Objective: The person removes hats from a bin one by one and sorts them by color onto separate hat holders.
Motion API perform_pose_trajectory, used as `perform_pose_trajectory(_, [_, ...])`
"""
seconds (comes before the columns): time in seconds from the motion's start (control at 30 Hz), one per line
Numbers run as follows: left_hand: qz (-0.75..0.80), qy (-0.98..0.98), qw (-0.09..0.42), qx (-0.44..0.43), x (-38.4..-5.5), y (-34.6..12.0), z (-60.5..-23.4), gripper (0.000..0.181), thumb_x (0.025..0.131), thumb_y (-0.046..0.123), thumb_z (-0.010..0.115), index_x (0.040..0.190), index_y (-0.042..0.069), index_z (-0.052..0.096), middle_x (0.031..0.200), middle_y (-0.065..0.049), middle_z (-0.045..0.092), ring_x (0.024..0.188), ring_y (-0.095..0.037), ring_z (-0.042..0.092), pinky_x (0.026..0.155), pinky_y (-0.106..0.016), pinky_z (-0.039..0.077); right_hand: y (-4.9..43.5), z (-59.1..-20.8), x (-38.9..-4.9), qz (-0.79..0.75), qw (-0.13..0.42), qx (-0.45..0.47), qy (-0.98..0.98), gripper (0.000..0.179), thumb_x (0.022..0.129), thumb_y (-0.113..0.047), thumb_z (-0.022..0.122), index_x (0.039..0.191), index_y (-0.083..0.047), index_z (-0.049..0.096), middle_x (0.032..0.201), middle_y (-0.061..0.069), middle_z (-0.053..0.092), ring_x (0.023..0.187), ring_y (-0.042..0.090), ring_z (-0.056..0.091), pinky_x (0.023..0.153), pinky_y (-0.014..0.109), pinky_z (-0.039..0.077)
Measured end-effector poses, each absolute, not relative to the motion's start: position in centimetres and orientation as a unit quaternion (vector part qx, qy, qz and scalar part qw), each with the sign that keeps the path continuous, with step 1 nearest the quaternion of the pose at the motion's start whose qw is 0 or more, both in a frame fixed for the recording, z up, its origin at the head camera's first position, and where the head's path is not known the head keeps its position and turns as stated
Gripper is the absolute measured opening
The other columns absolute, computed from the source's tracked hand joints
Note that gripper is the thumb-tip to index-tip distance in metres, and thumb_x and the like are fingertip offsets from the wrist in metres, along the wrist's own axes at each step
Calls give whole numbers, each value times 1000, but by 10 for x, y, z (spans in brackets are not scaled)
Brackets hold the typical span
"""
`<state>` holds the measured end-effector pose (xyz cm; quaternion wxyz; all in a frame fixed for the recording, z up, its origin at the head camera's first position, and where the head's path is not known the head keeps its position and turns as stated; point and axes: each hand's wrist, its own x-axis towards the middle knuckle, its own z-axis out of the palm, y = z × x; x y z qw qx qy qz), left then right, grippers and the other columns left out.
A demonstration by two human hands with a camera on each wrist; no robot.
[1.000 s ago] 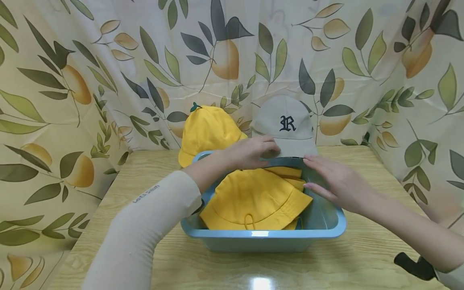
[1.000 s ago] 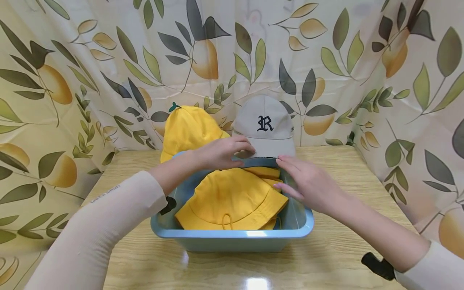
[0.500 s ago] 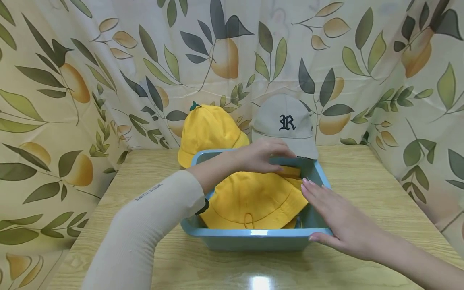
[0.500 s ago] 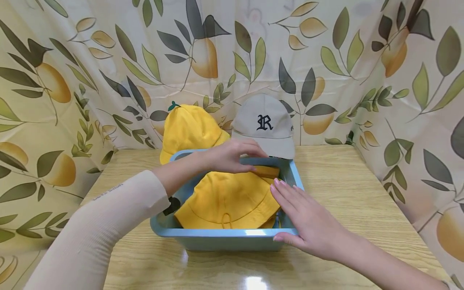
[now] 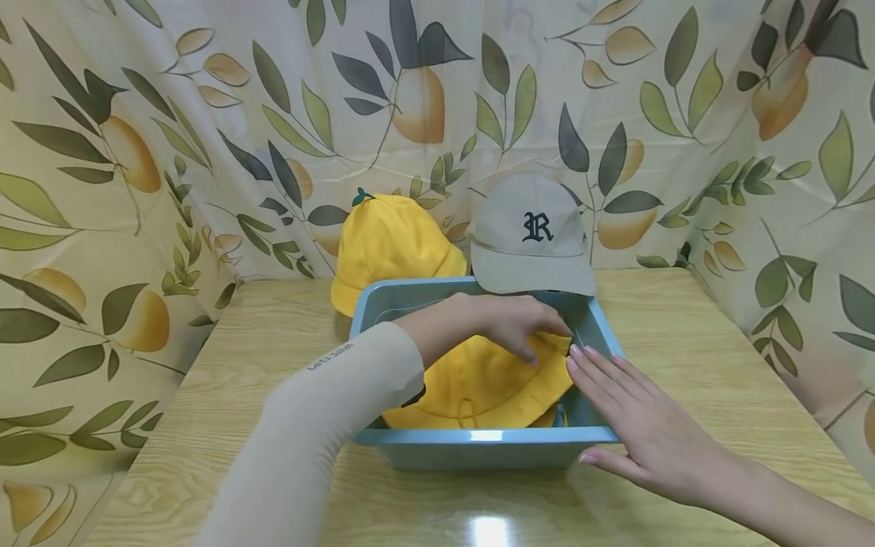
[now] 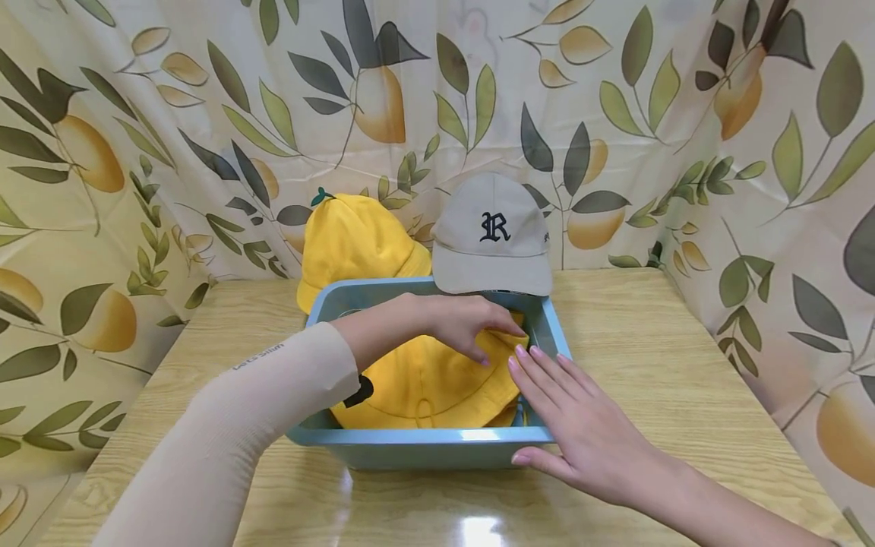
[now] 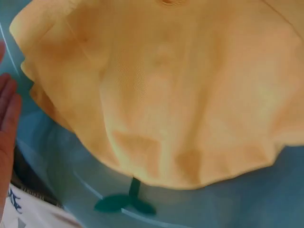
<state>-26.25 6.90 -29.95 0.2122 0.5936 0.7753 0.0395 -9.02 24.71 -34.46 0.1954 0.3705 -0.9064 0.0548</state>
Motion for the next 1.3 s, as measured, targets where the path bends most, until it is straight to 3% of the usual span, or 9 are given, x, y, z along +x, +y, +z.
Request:
perform_pose_trajectory(0.37, [38, 790, 242, 562, -267, 84, -316, 59, 81, 21, 68, 133, 13, 44, 122, 4, 49, 110, -6, 46, 95, -12, 34, 243, -348, -96, 89, 261, 400, -874, 75, 92, -55, 35, 135, 6, 35, 146, 15, 31, 136, 28, 25, 114, 32, 10])
perform_pose_trajectory(0.53, [-7, 802, 249, 544, -265, 86, -324, 59, 79, 23, 70, 132, 15, 45, 124, 6, 49, 110, -5, 44, 98, -14, 32, 242, -349, -96, 90, 259, 397, -876, 74, 91, -54, 37, 135, 5, 36, 146, 14, 30, 136, 27, 25, 114, 32, 9])
perform_pose_trajectory(1.03, [-15, 795, 260, 547, -258, 76, -322, 30, 81, 22, 67, 108, 19, 56, 92, 7, 54, 83, -8, 48, 69, -17, 39, 242, -353, -96, 88, 252, 387, -883, 69, 94, -52, 33, 136, 2, 36, 146, 12, 30, 138, 23, 20, 114, 30, 8])
perform_pose_trajectory(1.3, [10, 794, 256, 551, -256, 59, -308, 27, 81, 22, 67, 106, 19, 56, 93, 8, 54, 82, -8, 49, 69, -18, 42, 242, -352, -96, 85, 246, 376, -889, 70, 93, -53, 33, 137, 1, 35, 147, 11, 30, 137, 24, 23, 114, 30, 7])
